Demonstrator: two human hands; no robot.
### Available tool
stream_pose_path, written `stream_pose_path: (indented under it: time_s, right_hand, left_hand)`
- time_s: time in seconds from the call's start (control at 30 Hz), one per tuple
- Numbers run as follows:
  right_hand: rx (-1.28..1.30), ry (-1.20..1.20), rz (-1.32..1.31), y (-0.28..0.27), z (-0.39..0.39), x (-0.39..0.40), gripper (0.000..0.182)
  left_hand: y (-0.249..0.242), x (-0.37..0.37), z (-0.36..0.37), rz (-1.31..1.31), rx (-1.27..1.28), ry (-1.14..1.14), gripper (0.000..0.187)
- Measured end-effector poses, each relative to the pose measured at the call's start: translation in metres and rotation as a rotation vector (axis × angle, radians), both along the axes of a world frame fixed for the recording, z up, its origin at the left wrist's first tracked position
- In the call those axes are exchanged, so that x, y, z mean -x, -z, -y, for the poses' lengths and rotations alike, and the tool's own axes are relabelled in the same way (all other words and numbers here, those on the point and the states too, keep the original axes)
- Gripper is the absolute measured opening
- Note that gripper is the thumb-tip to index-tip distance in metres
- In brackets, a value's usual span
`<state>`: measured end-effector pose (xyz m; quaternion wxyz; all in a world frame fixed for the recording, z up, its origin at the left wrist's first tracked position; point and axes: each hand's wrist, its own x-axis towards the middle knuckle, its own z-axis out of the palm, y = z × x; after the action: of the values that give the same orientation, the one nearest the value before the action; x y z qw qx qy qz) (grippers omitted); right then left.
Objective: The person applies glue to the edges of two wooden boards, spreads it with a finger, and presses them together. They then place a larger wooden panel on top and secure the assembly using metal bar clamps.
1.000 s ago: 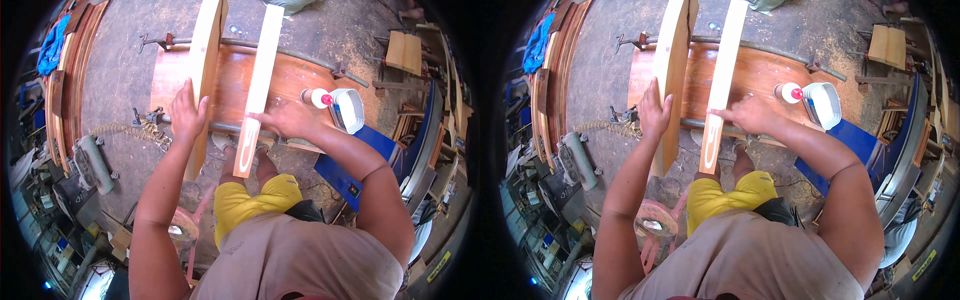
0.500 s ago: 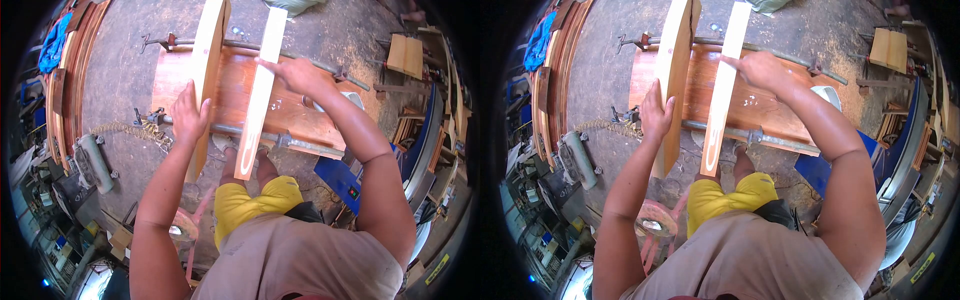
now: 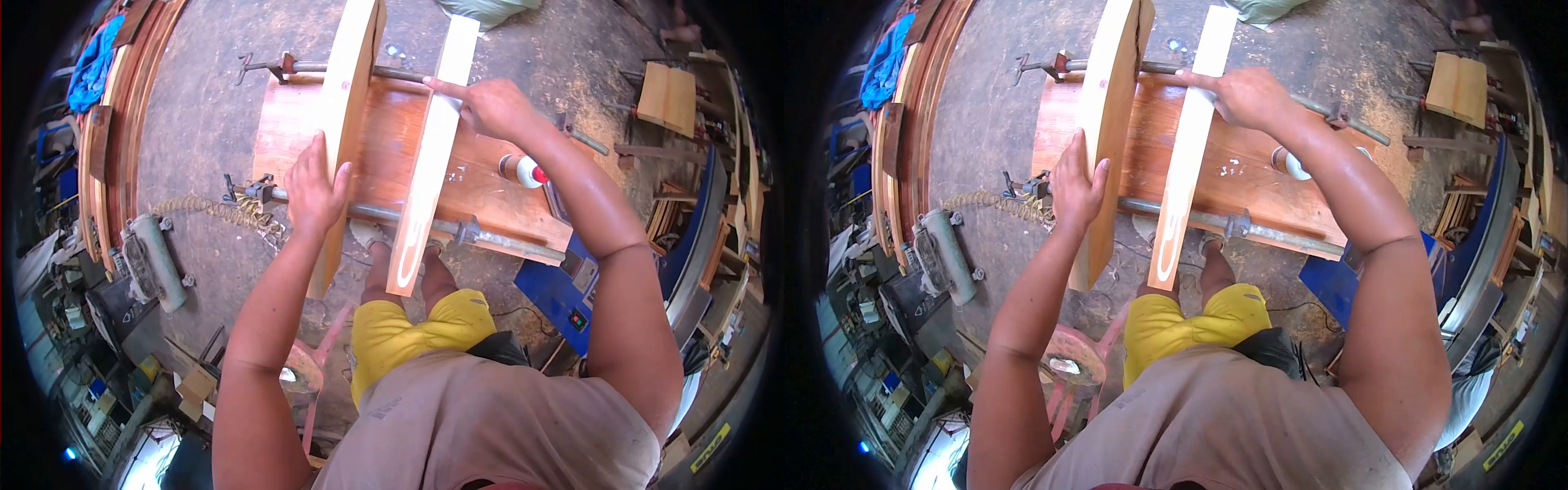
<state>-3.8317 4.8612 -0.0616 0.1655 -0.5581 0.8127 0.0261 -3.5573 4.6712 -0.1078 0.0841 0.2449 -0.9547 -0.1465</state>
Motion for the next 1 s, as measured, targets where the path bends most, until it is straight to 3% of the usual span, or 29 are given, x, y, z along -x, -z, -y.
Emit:
stream_pose_path:
  time_s: [0.13,0.43,0.57,0.83,1.0]
  right_hand:
    - [-0.125,-0.041,0.049,-0.018,0.004,-0.01,0.05]
    - [-0.146,0.047,0.135,-0.042,0.023,0.008,0.043]
    - [-0.216,0.011,0.108,-0.029,0.025,0.011,0.042]
    - [-0.214,0.014,0.029,-0.041,0.035,0.014,0.05]
    - [-0.142,-0.017,0.004,-0.013,0.007,0.006,0.061]
  left_hand:
    - [0.0,-0.001,-0.001,0.012,-0.02,-0.011,0.071]
    - [-0.002,0.0,-0.001,0.021,-0.023,-0.02,0.072]
    - [0.0,-0.001,-0.001,0.013,-0.017,-0.016,0.072]
    - [0.001,-0.002,0.0,0.018,-0.035,-0.024,0.072]
    - [-0.001,-0.001,-0.001,0.045,-0.069,-0.041,0.071]
